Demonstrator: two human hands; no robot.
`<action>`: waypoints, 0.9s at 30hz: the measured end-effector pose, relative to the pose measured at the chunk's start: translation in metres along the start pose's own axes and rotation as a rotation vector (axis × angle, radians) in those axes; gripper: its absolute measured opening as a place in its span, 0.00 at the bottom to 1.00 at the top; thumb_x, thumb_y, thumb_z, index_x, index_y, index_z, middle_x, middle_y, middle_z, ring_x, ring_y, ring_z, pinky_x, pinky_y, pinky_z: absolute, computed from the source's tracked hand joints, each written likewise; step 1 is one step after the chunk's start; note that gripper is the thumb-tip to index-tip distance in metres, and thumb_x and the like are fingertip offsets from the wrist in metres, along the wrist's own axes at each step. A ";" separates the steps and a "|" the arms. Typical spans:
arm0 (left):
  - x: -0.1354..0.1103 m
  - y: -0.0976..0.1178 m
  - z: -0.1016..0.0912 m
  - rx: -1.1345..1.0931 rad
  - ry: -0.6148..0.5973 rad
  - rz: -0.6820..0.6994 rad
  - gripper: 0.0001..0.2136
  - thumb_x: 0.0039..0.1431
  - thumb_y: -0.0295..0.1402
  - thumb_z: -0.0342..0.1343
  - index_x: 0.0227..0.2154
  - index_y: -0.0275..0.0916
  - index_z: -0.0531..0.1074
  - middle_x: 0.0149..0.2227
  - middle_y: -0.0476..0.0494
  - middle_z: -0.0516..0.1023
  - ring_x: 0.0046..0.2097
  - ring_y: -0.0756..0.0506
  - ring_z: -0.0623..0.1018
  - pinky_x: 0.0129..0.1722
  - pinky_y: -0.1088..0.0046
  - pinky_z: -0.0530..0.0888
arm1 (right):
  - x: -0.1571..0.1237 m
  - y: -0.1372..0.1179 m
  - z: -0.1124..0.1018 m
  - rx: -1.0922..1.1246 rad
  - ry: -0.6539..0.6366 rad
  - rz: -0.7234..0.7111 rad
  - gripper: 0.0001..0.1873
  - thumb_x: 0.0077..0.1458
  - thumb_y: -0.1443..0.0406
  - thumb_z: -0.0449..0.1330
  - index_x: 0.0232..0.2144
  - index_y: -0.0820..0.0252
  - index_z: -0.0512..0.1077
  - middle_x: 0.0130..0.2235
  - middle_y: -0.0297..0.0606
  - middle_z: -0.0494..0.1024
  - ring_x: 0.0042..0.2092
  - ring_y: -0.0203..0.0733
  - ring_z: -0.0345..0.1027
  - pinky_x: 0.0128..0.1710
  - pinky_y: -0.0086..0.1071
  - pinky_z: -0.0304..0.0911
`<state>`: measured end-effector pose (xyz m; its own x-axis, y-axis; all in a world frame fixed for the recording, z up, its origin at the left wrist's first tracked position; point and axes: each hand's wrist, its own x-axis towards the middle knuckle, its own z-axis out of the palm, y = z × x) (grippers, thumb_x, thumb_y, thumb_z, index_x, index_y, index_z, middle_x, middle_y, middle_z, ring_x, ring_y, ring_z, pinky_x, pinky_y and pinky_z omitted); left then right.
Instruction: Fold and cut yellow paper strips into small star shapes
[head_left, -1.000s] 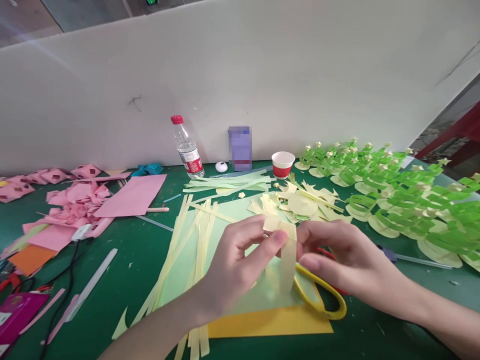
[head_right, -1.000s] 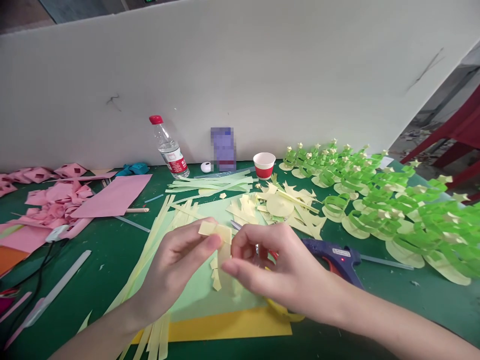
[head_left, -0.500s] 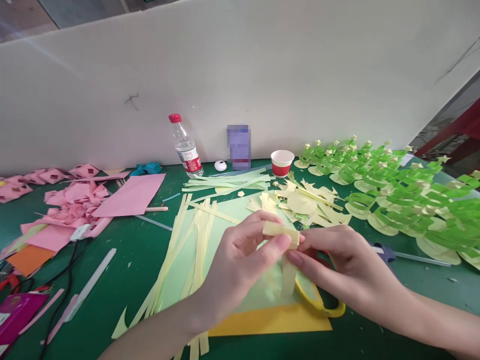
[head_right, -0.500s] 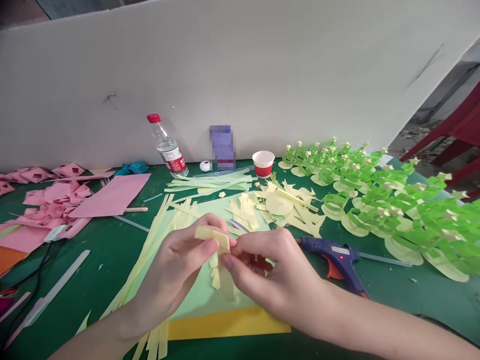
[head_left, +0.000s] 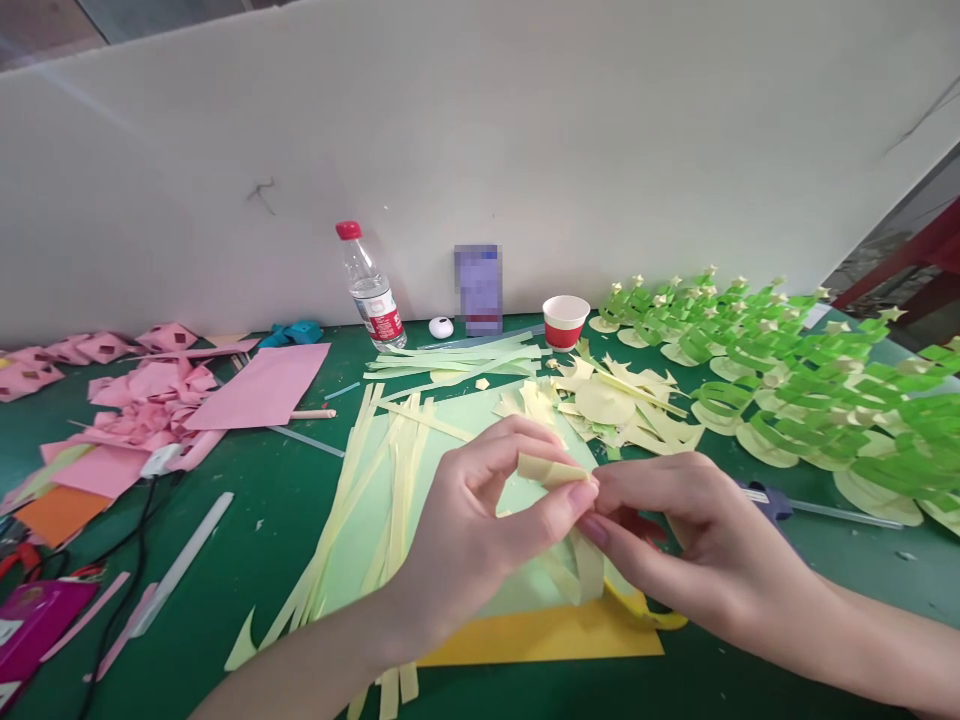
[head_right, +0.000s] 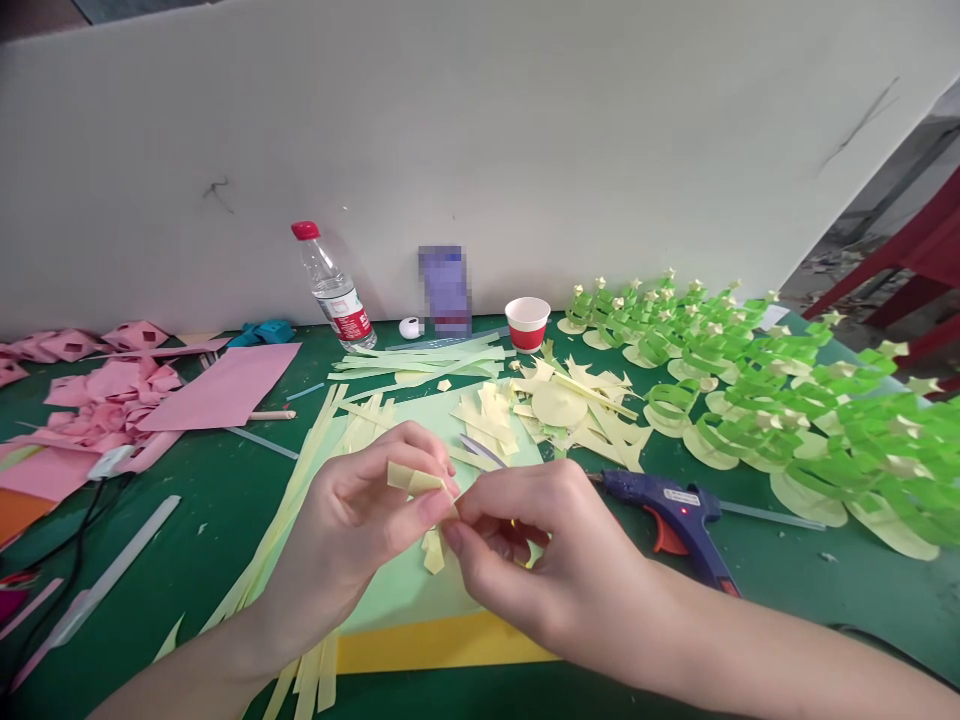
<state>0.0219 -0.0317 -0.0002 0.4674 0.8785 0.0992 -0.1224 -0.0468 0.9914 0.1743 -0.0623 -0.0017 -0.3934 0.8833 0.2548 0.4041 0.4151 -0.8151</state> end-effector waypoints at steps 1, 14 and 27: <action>0.000 0.000 0.000 -0.003 -0.005 -0.005 0.08 0.49 0.23 0.59 0.20 0.40 0.73 0.27 0.53 0.69 0.35 0.51 0.70 0.39 0.76 0.68 | 0.000 0.000 0.000 0.000 -0.001 0.001 0.14 0.54 0.72 0.48 0.18 0.60 0.55 0.18 0.26 0.52 0.21 0.28 0.43 0.18 0.24 0.44; 0.002 0.001 -0.002 -0.008 -0.016 0.012 0.06 0.49 0.25 0.61 0.19 0.40 0.75 0.22 0.53 0.70 0.30 0.52 0.68 0.33 0.78 0.67 | -0.001 -0.001 -0.007 -0.060 -0.064 0.056 0.13 0.55 0.70 0.49 0.19 0.62 0.64 0.18 0.28 0.57 0.22 0.29 0.48 0.19 0.23 0.49; 0.001 0.001 -0.001 0.235 -0.223 -0.172 0.04 0.48 0.28 0.58 0.22 0.36 0.71 0.28 0.47 0.73 0.34 0.46 0.72 0.38 0.69 0.67 | -0.005 -0.002 -0.021 -0.121 0.035 -0.039 0.08 0.53 0.69 0.55 0.22 0.58 0.64 0.20 0.27 0.63 0.21 0.28 0.54 0.18 0.21 0.52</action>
<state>0.0214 -0.0310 0.0008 0.6463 0.7588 -0.0803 0.1670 -0.0380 0.9852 0.1925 -0.0632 0.0096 -0.3826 0.8722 0.3046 0.4869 0.4706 -0.7359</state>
